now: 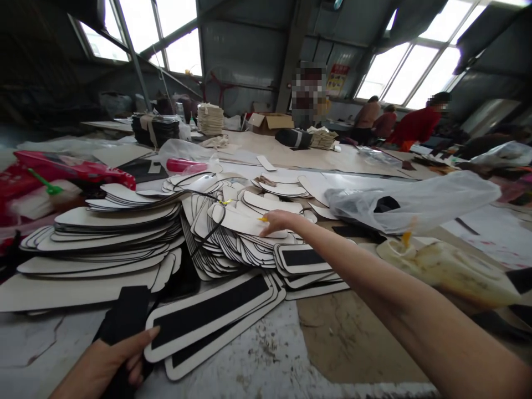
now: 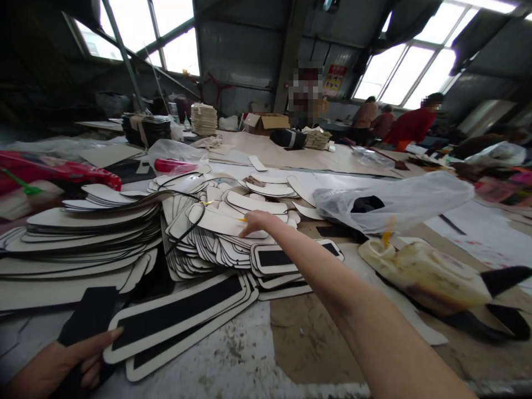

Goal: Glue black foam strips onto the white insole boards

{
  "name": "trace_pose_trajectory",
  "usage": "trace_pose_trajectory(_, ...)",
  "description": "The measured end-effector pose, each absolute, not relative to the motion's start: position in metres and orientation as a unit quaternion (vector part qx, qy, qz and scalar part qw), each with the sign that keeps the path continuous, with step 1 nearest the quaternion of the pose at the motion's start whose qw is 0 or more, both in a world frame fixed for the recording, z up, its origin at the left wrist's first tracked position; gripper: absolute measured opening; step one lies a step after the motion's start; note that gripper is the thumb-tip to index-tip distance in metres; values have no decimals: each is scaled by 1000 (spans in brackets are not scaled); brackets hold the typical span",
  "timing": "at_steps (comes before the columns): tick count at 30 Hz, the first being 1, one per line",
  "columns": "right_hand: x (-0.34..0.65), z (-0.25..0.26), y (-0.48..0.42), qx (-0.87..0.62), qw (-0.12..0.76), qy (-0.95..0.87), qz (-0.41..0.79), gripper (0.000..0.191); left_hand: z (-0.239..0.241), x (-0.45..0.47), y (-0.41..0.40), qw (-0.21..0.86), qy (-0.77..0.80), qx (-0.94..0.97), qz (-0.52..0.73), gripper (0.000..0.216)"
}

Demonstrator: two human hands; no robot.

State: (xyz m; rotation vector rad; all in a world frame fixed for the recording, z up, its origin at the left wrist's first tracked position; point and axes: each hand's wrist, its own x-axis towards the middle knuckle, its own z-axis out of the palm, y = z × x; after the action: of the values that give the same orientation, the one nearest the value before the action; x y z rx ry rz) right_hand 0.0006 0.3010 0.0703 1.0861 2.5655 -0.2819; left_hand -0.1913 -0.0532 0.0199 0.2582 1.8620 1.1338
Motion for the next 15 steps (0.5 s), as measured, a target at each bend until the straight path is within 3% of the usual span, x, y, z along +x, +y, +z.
trace_pose_trajectory(9,1,63,311,371,138,917,-58,77,33,-184,-62,481,678,78,550,36)
trace_pose_trajectory(15,8,95,302,356,114,927,-37,39,33,-184,-67,454,689,54,562,31)
